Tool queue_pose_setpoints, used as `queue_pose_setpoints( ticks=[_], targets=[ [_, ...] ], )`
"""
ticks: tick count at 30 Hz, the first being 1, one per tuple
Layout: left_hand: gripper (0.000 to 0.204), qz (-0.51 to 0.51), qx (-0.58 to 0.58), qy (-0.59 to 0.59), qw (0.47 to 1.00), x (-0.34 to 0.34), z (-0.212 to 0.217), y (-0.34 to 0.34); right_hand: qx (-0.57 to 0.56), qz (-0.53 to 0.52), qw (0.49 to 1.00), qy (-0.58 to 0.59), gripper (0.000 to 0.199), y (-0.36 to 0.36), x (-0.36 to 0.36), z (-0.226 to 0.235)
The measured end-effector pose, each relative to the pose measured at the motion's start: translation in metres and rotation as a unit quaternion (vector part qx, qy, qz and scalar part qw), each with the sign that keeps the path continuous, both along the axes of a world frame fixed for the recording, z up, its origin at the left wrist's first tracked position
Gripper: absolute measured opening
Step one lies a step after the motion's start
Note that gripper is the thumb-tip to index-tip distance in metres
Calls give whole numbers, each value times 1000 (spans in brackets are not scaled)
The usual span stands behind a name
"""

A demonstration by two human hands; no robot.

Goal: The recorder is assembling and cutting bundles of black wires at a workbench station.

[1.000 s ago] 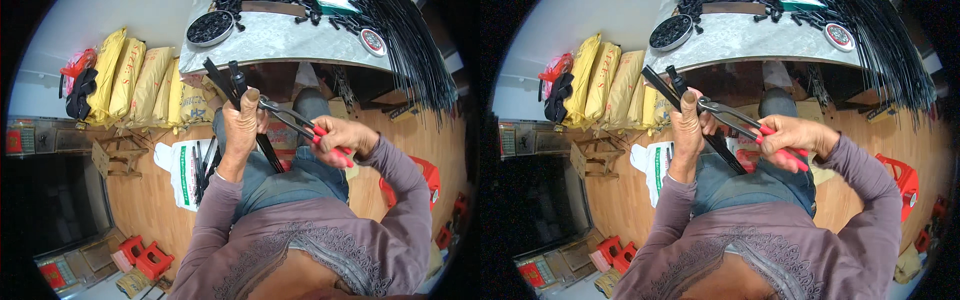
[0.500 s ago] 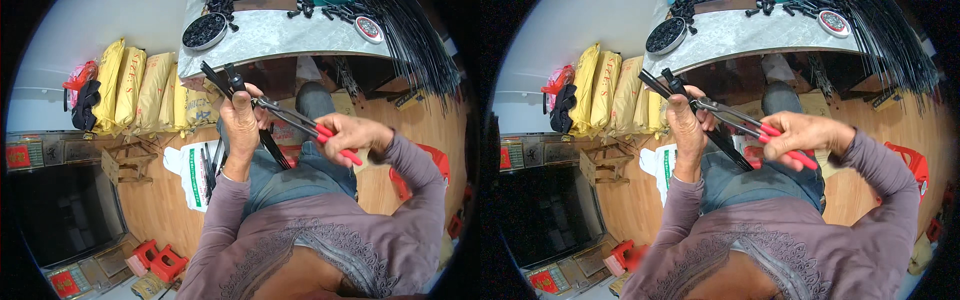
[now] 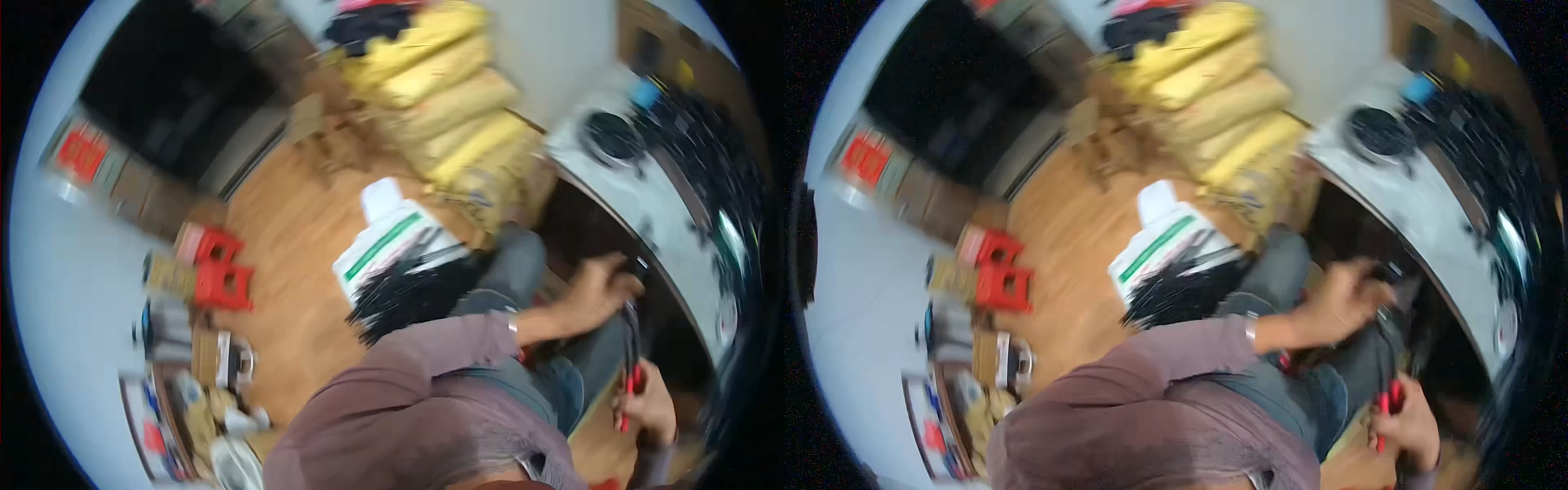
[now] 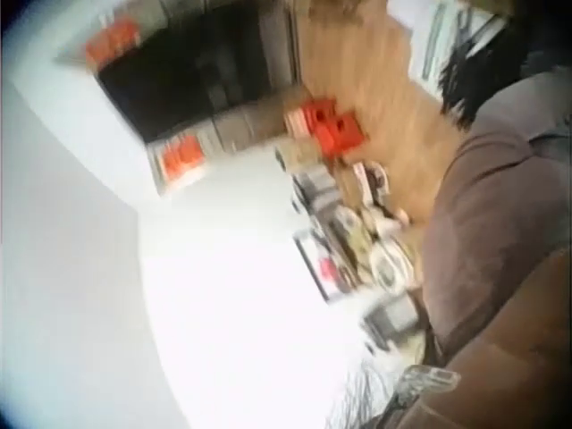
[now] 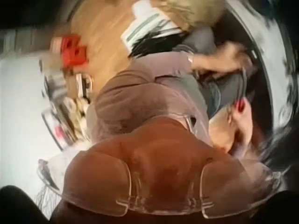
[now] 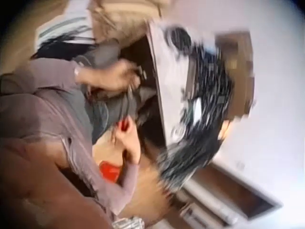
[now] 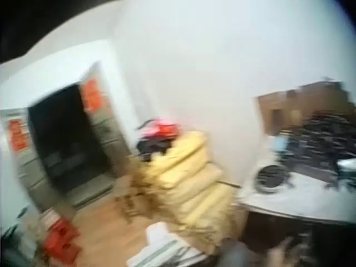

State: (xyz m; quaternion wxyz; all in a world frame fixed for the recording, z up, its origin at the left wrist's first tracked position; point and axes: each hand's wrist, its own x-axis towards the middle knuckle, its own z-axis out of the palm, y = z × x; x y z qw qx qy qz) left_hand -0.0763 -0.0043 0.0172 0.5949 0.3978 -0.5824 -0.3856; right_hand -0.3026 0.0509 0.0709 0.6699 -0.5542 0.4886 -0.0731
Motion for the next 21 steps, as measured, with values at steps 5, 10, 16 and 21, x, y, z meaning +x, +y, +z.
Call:
queue_pose_setpoints(
  ticks=[5,10,16,21],
  targets=[
    [54,-37,40,136,989,29,22,12,-429,57,895,107,42,-21,20,15],
    [49,-121,87,162,975,41,24,8,3,-122,978,-171,29,3,7,-31],
    [41,-73,8,124,990,25,22,16,-221,77,970,68,29,-9,22,23],
    [16,-54,129,79,987,28,-5,5,-296,-28,955,20,22,-9,34,23]
  ],
)
